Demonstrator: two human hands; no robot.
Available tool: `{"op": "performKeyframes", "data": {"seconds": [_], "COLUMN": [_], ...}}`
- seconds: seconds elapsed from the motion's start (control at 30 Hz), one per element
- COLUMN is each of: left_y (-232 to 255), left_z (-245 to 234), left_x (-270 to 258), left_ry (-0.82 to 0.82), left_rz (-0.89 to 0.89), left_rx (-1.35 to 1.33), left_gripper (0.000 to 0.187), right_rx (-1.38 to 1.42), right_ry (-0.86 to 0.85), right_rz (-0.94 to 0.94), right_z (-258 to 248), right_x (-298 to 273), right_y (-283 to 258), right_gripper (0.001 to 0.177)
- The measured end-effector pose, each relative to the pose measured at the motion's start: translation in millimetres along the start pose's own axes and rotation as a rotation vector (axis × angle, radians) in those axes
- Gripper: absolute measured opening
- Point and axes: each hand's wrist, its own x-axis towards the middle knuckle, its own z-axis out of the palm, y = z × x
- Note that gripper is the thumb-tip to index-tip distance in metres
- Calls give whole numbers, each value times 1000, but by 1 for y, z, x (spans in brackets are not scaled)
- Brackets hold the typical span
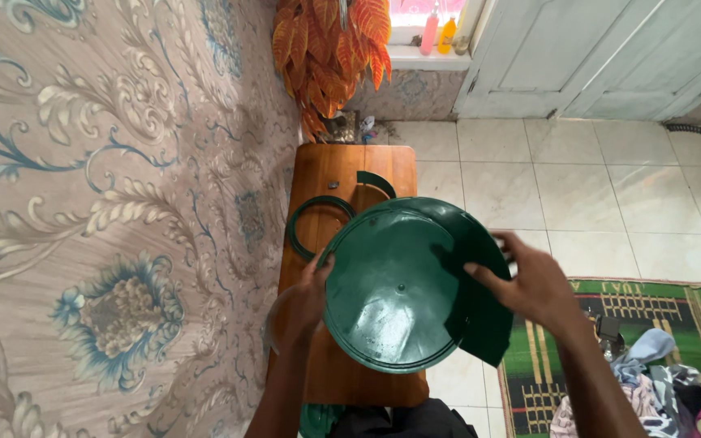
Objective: The person assembles green plastic components on a wooden table. They fit a curved green plastic ring around a green plastic lid, then repeat the process with a second lid and ring, stacking the assembled units.
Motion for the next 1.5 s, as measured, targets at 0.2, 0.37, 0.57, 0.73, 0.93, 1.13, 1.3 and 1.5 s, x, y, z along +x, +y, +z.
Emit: {"op": "performKeyframes", "data": {"seconds": [0.2, 0.37, 0.57, 0.73, 0.93, 1.13, 1.3, 1.5], "left_y": [-1, -14, -22, -22, -5, 6, 13, 32], "left_z": [18, 25, 26, 21, 25, 29, 28, 27], "left_x": [7, 16, 24, 22, 6, -3, -9, -22], "left_ry": [-130, -414, -351, -328, -439, -441, -446, -465], "left_rz": [70, 308, 324, 389, 344, 384, 394, 448], "left_rx": [-42, -112, 4, 116, 20, 8, 36, 91], "left_gripper": [64, 42, 45, 51, 28, 24, 23, 32], "right_rx": [-98, -179, -158, -48, -66, -83, -93, -167], "right_ry": [199, 178, -27, -49, -87, -61, -57, -44], "right_rz": [-556, -990, -1000, -1020, -1013, -1037, -1020, -1041], "right_z": [-21, -2, 3, -2, -2, -1, 1, 2], "right_x": [8, 35, 51, 52, 49, 47, 45, 44], "right_y": [-54, -78, -79, -76, -80, -81, -82, -87], "right_gripper": [76, 62, 41, 35, 36, 34, 31, 33]}}
